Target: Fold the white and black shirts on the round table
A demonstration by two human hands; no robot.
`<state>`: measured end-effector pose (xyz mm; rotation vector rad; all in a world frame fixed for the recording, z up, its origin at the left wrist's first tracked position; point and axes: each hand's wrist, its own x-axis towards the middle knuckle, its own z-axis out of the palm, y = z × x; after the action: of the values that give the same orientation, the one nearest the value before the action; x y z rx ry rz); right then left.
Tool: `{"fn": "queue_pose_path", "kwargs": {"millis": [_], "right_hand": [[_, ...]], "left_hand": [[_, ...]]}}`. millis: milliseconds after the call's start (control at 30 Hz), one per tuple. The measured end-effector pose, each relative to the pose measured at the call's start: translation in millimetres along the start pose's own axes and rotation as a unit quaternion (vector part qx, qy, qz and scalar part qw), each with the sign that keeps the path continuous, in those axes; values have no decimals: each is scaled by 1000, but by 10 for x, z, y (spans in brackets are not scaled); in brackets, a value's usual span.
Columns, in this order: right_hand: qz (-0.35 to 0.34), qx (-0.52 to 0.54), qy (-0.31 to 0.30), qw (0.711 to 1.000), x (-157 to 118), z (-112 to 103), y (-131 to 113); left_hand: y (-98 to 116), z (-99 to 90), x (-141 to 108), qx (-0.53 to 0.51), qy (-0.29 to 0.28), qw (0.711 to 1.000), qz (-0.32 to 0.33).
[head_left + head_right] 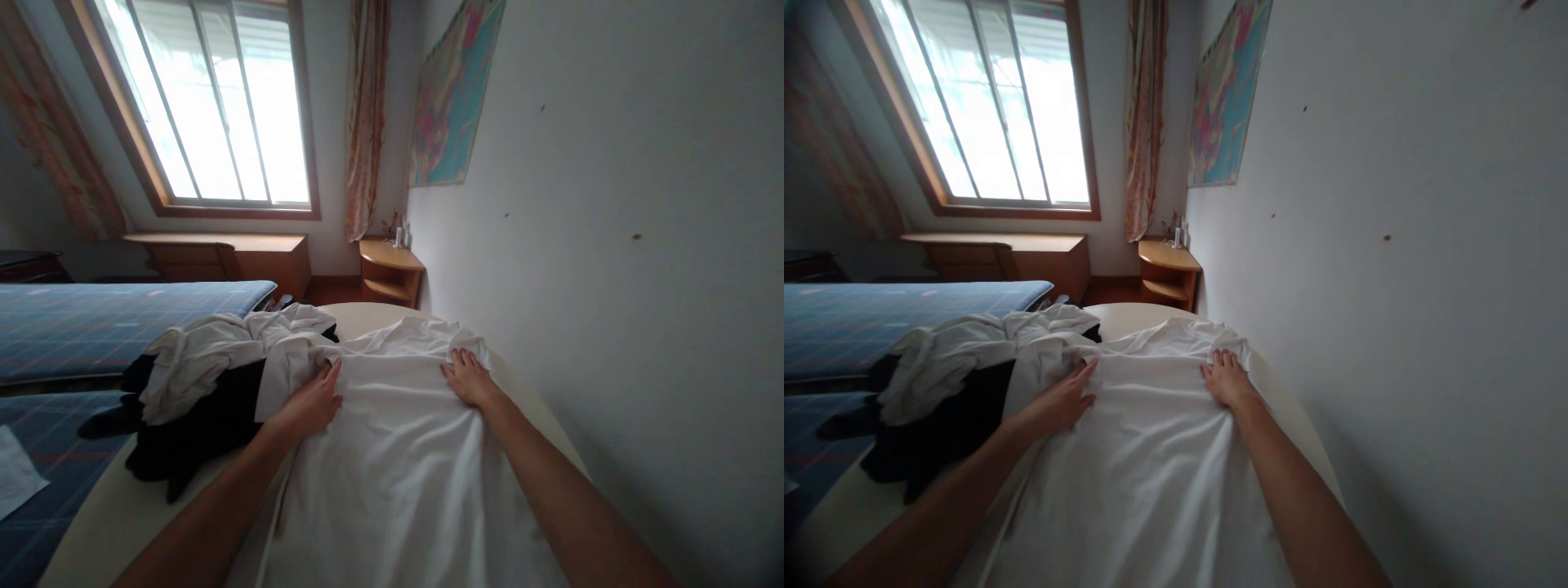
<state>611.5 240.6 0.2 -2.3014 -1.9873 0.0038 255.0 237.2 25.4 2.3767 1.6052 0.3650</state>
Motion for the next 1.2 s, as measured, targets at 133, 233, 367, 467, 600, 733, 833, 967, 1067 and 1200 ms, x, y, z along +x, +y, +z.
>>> {"fn": "queue_pose_path", "kwargs": {"millis": [133, 233, 367, 467, 600, 733, 833, 967, 1067, 1200], "right_hand": [[35, -18, 42, 998, -91, -38, -81], [66, -19, 100, 993, -241, -98, -303], [44, 27, 85, 995, -501, -102, -654], [6, 47, 54, 997, -680, -17, -706], [-58, 73, 5, 996, -718, 74, -358], [-129, 89, 16, 988, -580, 69, 102], [-125, 74, 9, 989, -525, 5, 180], [-40, 21, 0, 999, -644, -164, -230], [-117, 63, 33, 991, -881, -273, -719], [-307, 123, -20, 944, -1205, -277, -1129]], "left_hand": [[80, 10, -40, -24, -10, 999, 22], [156, -46, -26, -49, -3, 998, 44], [235, -190, -36, -49, 18, 998, 34], [261, -348, -96, 49, -2, 996, -70], [250, -481, -174, 100, -50, 989, -94], [251, -427, -193, 105, -91, 988, -65], [271, -350, -196, 114, -99, 987, -51], [257, -324, -194, 114, -84, 989, -41], [195, -371, -173, 111, -66, 991, -42], [80, -459, -120, 103, -18, 993, -53]]}}
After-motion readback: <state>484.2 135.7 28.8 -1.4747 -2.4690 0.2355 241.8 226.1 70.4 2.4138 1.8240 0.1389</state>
